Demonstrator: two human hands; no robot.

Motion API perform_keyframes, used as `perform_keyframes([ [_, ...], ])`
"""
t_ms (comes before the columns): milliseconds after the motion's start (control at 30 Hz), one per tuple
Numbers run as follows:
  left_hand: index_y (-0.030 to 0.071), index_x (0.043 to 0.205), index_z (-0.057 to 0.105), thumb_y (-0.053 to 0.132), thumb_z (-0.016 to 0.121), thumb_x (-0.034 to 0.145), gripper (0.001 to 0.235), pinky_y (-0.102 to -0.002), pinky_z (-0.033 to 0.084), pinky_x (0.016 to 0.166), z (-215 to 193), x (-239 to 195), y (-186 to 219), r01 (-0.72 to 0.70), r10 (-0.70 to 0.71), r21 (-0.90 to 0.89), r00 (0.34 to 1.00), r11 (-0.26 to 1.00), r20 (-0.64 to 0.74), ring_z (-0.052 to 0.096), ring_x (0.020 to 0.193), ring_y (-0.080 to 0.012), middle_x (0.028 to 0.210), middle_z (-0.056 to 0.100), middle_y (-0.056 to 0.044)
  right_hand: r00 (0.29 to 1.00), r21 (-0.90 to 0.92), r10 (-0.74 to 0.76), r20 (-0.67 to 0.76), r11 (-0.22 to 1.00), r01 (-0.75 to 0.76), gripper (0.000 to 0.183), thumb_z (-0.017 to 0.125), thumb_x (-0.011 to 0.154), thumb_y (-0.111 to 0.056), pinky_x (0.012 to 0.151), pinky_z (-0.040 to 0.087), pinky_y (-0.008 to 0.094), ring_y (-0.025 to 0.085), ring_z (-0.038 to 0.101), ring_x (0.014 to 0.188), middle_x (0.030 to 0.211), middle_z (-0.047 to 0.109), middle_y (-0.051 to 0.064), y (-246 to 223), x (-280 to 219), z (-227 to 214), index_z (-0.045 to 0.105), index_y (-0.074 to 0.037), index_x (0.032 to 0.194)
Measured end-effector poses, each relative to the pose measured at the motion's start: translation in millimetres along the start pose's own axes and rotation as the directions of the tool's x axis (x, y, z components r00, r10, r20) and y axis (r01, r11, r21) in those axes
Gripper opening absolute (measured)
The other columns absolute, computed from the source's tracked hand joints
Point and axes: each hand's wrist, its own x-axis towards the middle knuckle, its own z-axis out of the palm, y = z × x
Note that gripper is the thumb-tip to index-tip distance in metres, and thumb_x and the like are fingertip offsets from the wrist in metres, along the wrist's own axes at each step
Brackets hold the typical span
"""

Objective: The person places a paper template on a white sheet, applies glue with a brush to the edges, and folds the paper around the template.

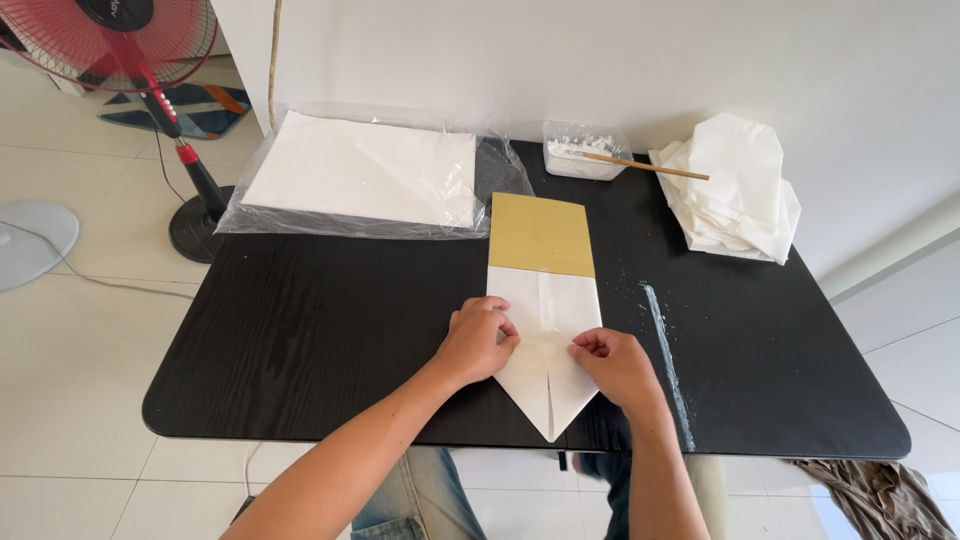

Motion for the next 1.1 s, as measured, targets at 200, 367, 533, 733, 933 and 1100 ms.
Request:
perform_keyframes([
  [200,0.016,0.096,0.076,0.025,0.068,0.09,0.013,-0.041,0.04,0.104,-17,-4,14,0.008,-0.008,-0.008,1.0,1.0,0.026,0.046,0.137,-0.0265,0.136,0.059,-0.003,1.0,-0.134,0.016,0.012,0.991,-0.014,0.021,0.074,0.09,-0.018,0.074,0.051,0.032,0.02,0.068,0.086,0.092,0.074,0.009,-7,-2,-3,0.082,-0.008,0.106],
  [367,0.011,0.098,0.074,0.021,0.066,0.093,0.014,-0.042,0.04,0.104,-26,-6,20,-0.079,0.077,0.033,0.995,0.996,0.069,0.048,0.133,-0.0288,0.131,0.061,-0.006,0.998,-0.231,0.021,0.06,0.973,-0.006,0.02,0.071,0.092,-0.019,0.074,0.053,0.033,0.023,0.07,0.088,0.092,0.075,0.009,-14,3,-8,0.081,-0.01,0.106],
  [533,0.009,0.092,0.071,0.016,0.063,0.099,0.013,-0.043,0.041,0.094,-15,-7,4,-0.319,0.319,-0.011,0.948,0.948,-0.003,0.058,0.109,-0.0225,0.115,0.063,-0.002,0.989,-0.249,0.083,0.124,0.967,-0.05,0.014,0.062,0.098,-0.023,0.074,0.049,0.028,0.013,0.061,0.08,0.086,0.07,-0.003,-34,-2,-13,0.073,-0.015,0.095],
  [733,0.01,0.096,0.071,0.013,0.064,0.097,0.007,-0.043,0.041,0.086,-24,-9,2,-0.429,0.428,0.011,0.902,0.903,0.056,0.059,0.111,-0.0224,0.117,0.065,-0.003,0.986,-0.239,0.045,0.163,0.971,-0.004,0.012,0.063,0.096,-0.019,0.078,0.051,0.027,0.012,0.064,0.082,0.088,0.073,-0.003,-23,3,-16,0.075,-0.016,0.096],
  [933,0.014,0.097,0.073,0.019,0.064,0.098,0.011,-0.049,0.035,0.089,-28,-11,14,-0.456,0.448,0.04,0.884,0.889,0.135,0.056,0.12,-0.0239,0.132,0.069,-0.002,0.985,-0.185,0.013,0.172,0.983,0.019,0.018,0.065,0.095,-0.019,0.079,0.053,0.027,0.013,0.068,0.084,0.097,0.074,-0.004,-10,7,-14,0.081,-0.02,0.103],
  [1100,0.008,0.113,0.073,0.01,0.06,0.1,0.018,-0.056,0.034,0.104,-17,-23,13,-0.55,0.54,0.156,0.835,0.821,0.104,0.06,0.131,-0.0287,0.127,0.074,-0.005,0.98,-0.164,0.01,0.2,0.986,0.024,0.023,0.063,0.094,-0.019,0.078,0.054,0.026,0.012,0.066,0.079,0.098,0.072,-0.005,-8,6,-15,0.083,-0.018,0.106],
])
